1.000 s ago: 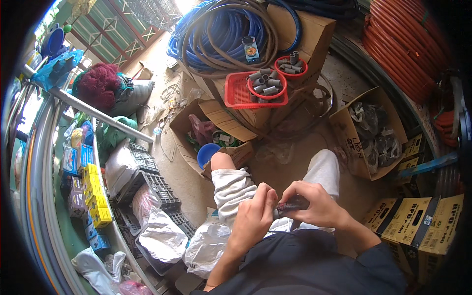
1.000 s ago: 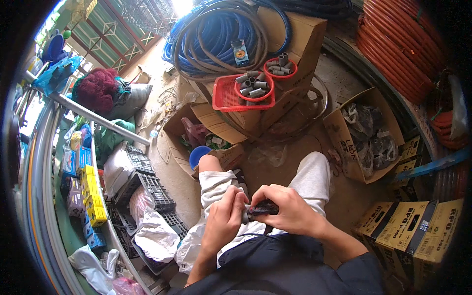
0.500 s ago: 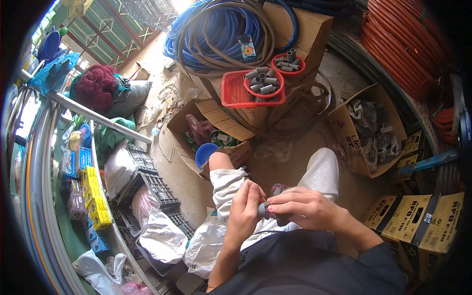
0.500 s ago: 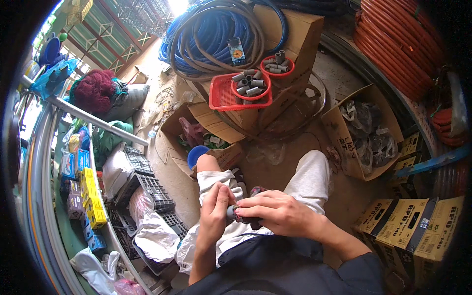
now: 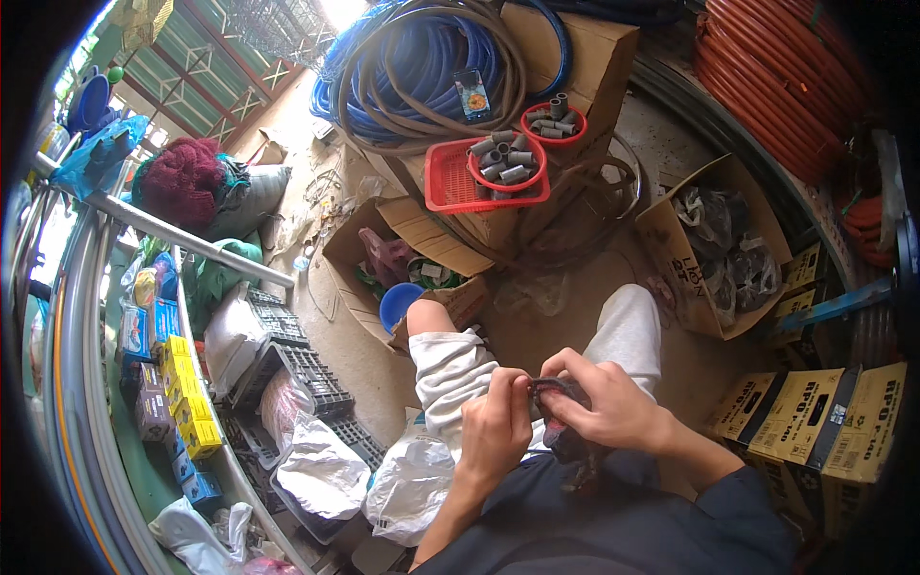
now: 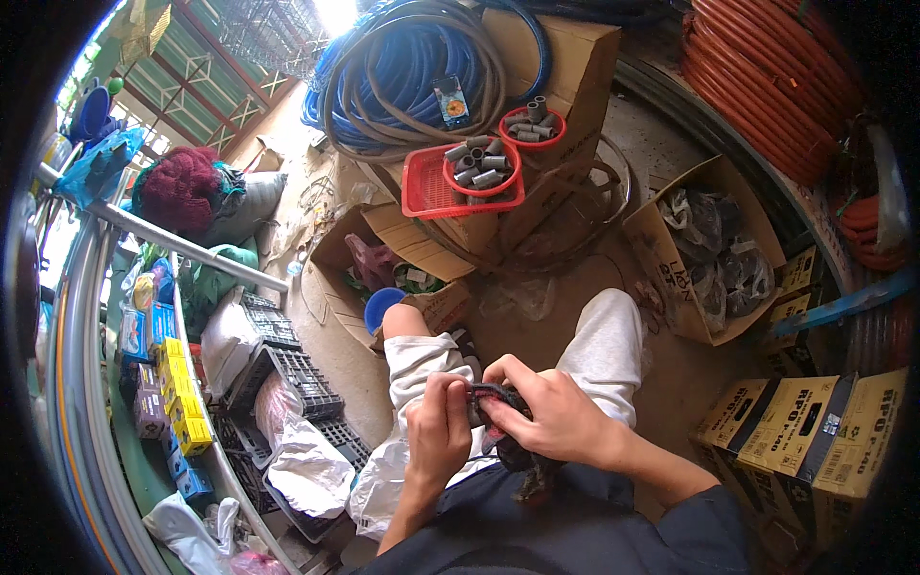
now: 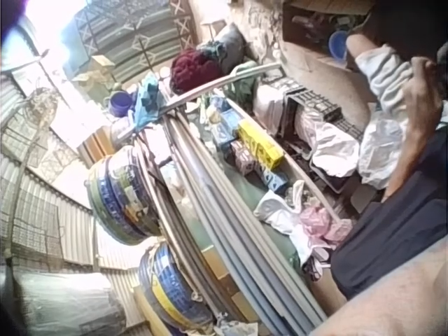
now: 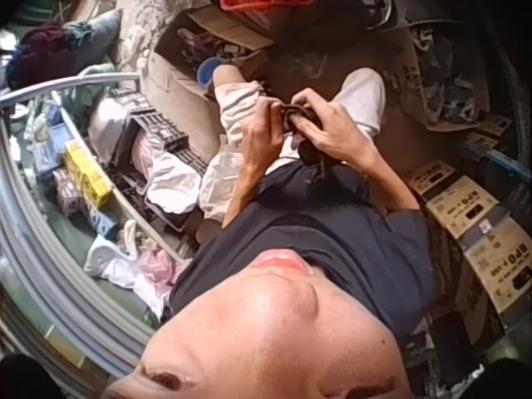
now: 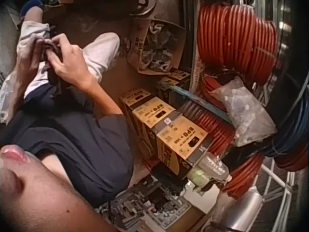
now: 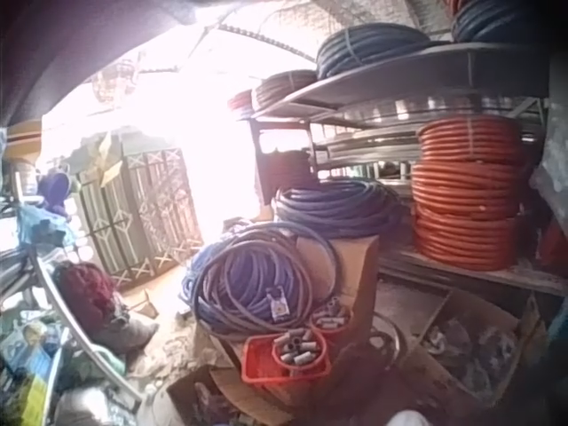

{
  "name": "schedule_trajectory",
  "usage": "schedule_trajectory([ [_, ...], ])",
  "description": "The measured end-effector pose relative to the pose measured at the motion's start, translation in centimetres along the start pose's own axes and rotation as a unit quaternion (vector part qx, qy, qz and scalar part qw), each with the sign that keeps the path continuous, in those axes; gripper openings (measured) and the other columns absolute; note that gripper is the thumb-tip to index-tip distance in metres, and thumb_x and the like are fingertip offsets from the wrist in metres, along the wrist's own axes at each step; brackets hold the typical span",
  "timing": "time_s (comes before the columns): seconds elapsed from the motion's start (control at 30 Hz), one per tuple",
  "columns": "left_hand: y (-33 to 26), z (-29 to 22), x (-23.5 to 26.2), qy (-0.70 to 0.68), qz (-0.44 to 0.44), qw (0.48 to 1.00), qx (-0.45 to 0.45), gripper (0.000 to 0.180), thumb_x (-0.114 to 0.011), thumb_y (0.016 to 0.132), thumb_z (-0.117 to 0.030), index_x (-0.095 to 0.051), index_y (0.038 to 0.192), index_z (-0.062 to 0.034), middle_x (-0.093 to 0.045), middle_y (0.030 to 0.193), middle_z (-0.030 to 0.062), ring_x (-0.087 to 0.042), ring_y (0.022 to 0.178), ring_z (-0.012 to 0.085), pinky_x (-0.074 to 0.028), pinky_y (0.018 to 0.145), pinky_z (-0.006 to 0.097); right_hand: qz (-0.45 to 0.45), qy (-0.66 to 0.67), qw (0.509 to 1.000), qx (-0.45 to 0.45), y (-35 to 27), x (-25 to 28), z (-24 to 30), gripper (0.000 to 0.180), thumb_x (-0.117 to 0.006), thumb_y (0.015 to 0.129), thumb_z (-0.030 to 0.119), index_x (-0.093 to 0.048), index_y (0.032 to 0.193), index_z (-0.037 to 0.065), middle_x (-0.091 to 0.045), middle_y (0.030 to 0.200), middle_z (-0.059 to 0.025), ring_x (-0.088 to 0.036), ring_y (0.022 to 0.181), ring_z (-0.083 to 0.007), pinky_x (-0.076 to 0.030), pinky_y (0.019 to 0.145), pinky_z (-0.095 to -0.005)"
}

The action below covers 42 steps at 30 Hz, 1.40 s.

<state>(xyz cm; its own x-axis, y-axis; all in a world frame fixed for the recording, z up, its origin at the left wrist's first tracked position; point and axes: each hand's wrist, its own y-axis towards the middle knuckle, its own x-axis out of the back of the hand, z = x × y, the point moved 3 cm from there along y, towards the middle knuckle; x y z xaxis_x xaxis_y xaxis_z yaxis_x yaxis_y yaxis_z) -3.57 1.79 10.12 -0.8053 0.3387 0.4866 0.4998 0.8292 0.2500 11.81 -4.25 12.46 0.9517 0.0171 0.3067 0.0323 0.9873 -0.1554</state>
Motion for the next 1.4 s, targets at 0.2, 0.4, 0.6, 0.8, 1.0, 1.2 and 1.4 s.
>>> schedule_trajectory([
  [0.2,0.3,1.0,0.1,-0.156,0.027,0.978,0.139,0.024,-0.045,0.108,-0.019,-0.057,0.097,-0.0009,-0.061,0.075,0.0097,-0.062,0.068,0.0185,-0.048,0.064,0.032,0.056,-0.01,0.996,0.076,0.4,0.9,-0.7,0.016,-0.076,0.086,0.012,-0.065,0.096,0.005,-0.072,0.082,-0.0115,-0.072,0.076,-0.0283,-0.056,0.068,-0.0367],
  [0.4,0.9,1.2,0.1,-0.306,0.159,0.909,0.232,0.028,-0.041,0.11,-0.024,-0.054,0.097,-0.0025,-0.053,0.085,0.0018,-0.051,0.078,0.0101,-0.044,0.072,0.027,-0.024,-0.219,0.9,0.375,0.3,0.9,0.8,0.044,-0.082,0.076,0.01,-0.067,0.116,0.014,-0.062,0.115,-0.0076,-0.07,0.086,-0.0196,-0.06,0.068,-0.0322],
  [0.6,1.0,1.6,0.0,-0.322,0.185,0.905,0.209,0.027,-0.044,0.109,-0.029,-0.053,0.097,-0.007,-0.048,0.086,-0.0014,-0.045,0.069,0.0047,-0.04,0.06,0.019,0.002,-0.267,0.879,0.395,-0.5,0.2,0.3,0.044,-0.082,0.081,0.021,-0.063,0.121,0.017,-0.054,0.119,-0.0068,-0.063,0.078,-0.0172,-0.058,0.066,-0.0287],
  [0.8,0.5,1.4,0.3,-0.394,0.206,0.841,0.308,0.026,-0.042,0.11,-0.027,-0.05,0.099,-0.005,-0.052,0.088,0.0021,-0.055,0.074,0.0102,-0.049,0.064,0.025,-0.001,-0.315,0.862,0.398,-1.3,0.8,-0.4,0.036,-0.067,0.085,0.009,-0.063,0.121,0.008,-0.062,0.113,-0.0082,-0.065,0.092,-0.0211,-0.056,0.081,-0.0322],
  [1.0,0.1,1.1,0.3,-0.292,0.139,0.921,0.218,0.024,-0.045,0.108,-0.025,-0.053,0.099,-0.0041,-0.056,0.085,0.005,-0.061,0.067,0.0135,-0.048,0.057,0.028,0.023,-0.173,0.929,0.326,-1.7,0.6,0.0,0.033,-0.075,0.08,0.005,-0.068,0.112,0.005,-0.069,0.106,-0.0084,-0.068,0.094,-0.0245,-0.057,0.079,-0.0359],
  [1.2,-0.5,-1.7,0.9,-0.014,0.003,1.0,0.028,0.005,-0.055,0.1,-0.007,-0.058,0.101,-0.0029,-0.065,0.068,0.0157,-0.067,0.058,0.0336,-0.049,0.052,0.043,-0.008,0.04,0.982,0.182,-0.6,-0.3,-1.3,0.023,-0.079,0.081,0.002,-0.071,0.103,0.0,-0.072,0.095,-0.0122,-0.071,0.087,-0.0271,-0.057,0.077,-0.034],
  [1.4,-0.2,0.0,1.2,-0.105,-0.004,0.987,0.12,0.018,-0.046,0.107,-0.016,-0.055,0.1,-0.0016,-0.062,0.073,0.0111,-0.066,0.062,0.022,-0.049,0.058,0.035,-0.01,-0.015,0.965,0.26,-0.4,-0.5,-0.7,0.028,-0.08,0.078,0.002,-0.073,0.105,0.005,-0.07,0.1,-0.0068,-0.068,0.089,-0.0249,-0.056,0.078,-0.0351],
])
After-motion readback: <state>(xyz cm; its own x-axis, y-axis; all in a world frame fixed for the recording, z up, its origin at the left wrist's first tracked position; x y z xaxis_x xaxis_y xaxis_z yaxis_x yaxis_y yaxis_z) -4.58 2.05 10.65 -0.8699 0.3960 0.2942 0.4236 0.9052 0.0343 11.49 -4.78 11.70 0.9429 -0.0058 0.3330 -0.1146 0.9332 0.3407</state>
